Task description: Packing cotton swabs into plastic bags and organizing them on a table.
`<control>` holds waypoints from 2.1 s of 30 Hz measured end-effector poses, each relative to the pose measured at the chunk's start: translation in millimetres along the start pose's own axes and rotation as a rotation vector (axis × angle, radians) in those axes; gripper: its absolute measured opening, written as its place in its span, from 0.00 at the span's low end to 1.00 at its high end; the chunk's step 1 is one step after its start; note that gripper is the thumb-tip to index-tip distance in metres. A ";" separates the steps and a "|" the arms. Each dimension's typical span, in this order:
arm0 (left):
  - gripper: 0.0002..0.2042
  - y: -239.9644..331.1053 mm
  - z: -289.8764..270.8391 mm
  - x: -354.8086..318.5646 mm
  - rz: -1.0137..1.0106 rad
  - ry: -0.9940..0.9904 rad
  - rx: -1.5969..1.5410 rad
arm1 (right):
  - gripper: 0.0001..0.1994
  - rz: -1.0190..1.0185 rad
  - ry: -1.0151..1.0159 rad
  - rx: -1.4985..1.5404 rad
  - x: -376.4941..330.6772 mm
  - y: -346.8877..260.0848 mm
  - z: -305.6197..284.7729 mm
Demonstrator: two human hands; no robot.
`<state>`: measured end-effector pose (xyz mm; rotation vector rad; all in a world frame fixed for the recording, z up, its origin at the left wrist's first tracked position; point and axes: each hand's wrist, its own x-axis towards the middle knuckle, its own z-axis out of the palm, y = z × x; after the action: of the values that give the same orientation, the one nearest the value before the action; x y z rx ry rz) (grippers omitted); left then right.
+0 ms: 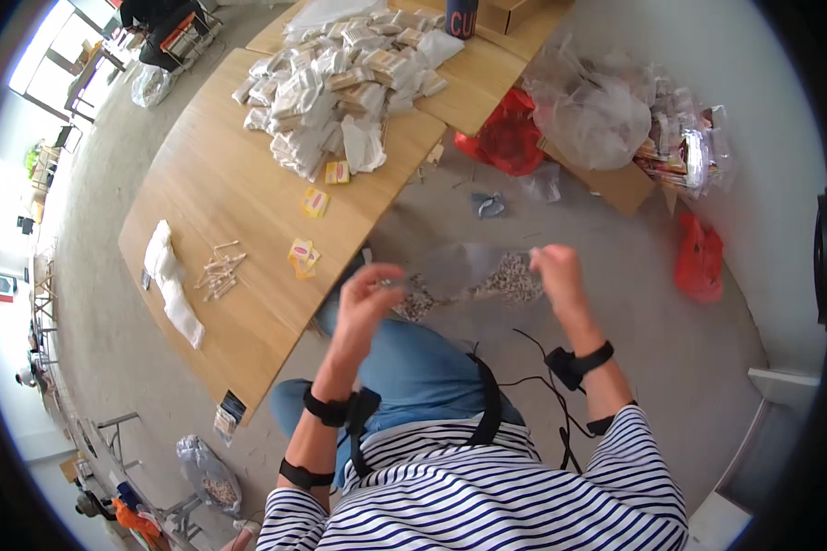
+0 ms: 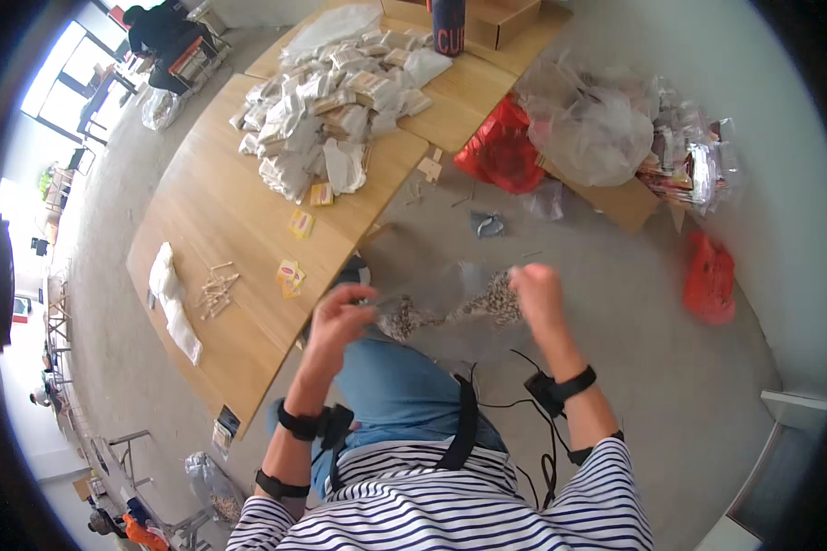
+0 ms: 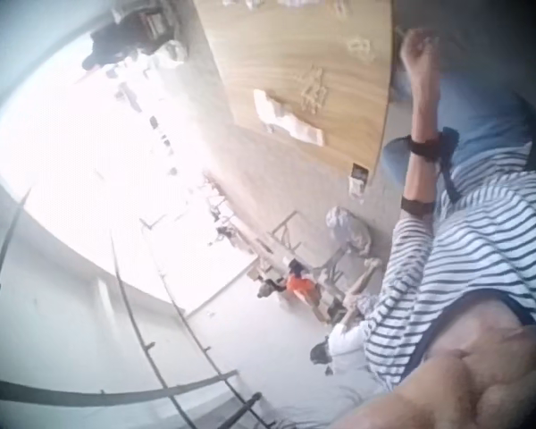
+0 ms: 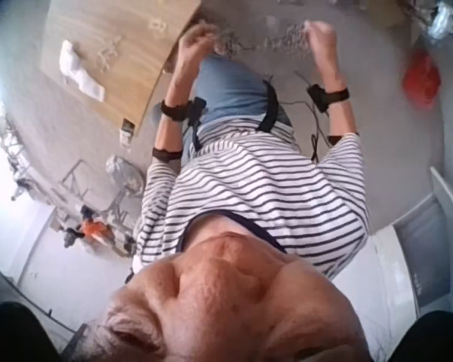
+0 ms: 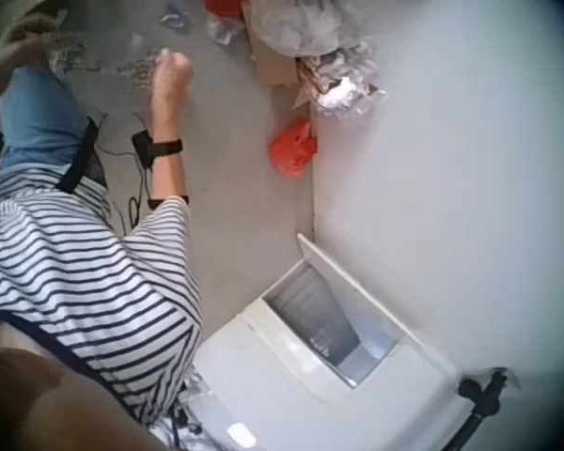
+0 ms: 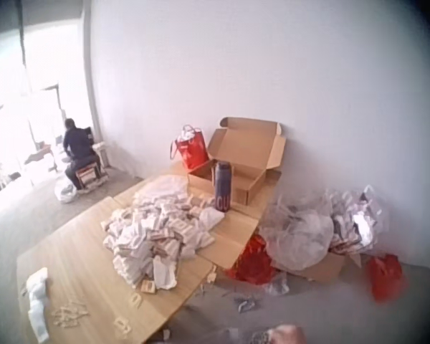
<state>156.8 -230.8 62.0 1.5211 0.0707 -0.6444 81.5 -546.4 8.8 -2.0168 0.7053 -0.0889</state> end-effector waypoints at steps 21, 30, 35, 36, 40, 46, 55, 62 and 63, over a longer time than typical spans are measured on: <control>0.09 -40.6 -7.0 27.6 0.092 0.106 0.163 | 0.33 -0.242 0.102 -0.932 -7.5 34.3 12.5; 0.09 -56.4 24.0 30.2 0.083 -0.091 0.200 | 0.36 -0.579 -0.326 -0.372 -4.3 48.4 190.8; 0.10 -33.0 18.3 14.9 0.024 -0.097 0.186 | 0.19 -0.673 -0.294 -0.427 29.8 57.5 223.8; 0.10 -36.6 15.0 13.7 0.046 -0.084 0.169 | 0.13 -0.652 -0.326 -0.450 39.6 60.9 225.6; 0.12 -35.3 12.0 15.4 0.027 -0.095 0.201 | 0.06 -0.648 -0.116 -0.260 81.0 111.6 235.6; 0.18 -32.5 13.9 13.0 0.361 0.285 0.973 | 0.07 -0.333 -0.248 -0.114 102.4 118.6 243.7; 0.21 -46.0 71.7 42.0 0.174 -0.297 0.637 | 0.10 -0.658 -0.231 -0.257 101.8 106.6 229.6; 0.26 -103.9 55.9 91.0 0.042 -0.219 0.905 | 0.13 -0.267 -0.442 -0.077 65.3 38.1 193.8; 0.26 -103.7 57.2 90.6 0.041 -0.218 0.902 | 0.13 -0.213 -0.451 -0.053 58.4 27.5 186.9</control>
<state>167.9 -307.3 -65.5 2.2868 -0.4762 -0.8613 181.1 -441.9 -126.3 -2.0570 0.2094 0.2558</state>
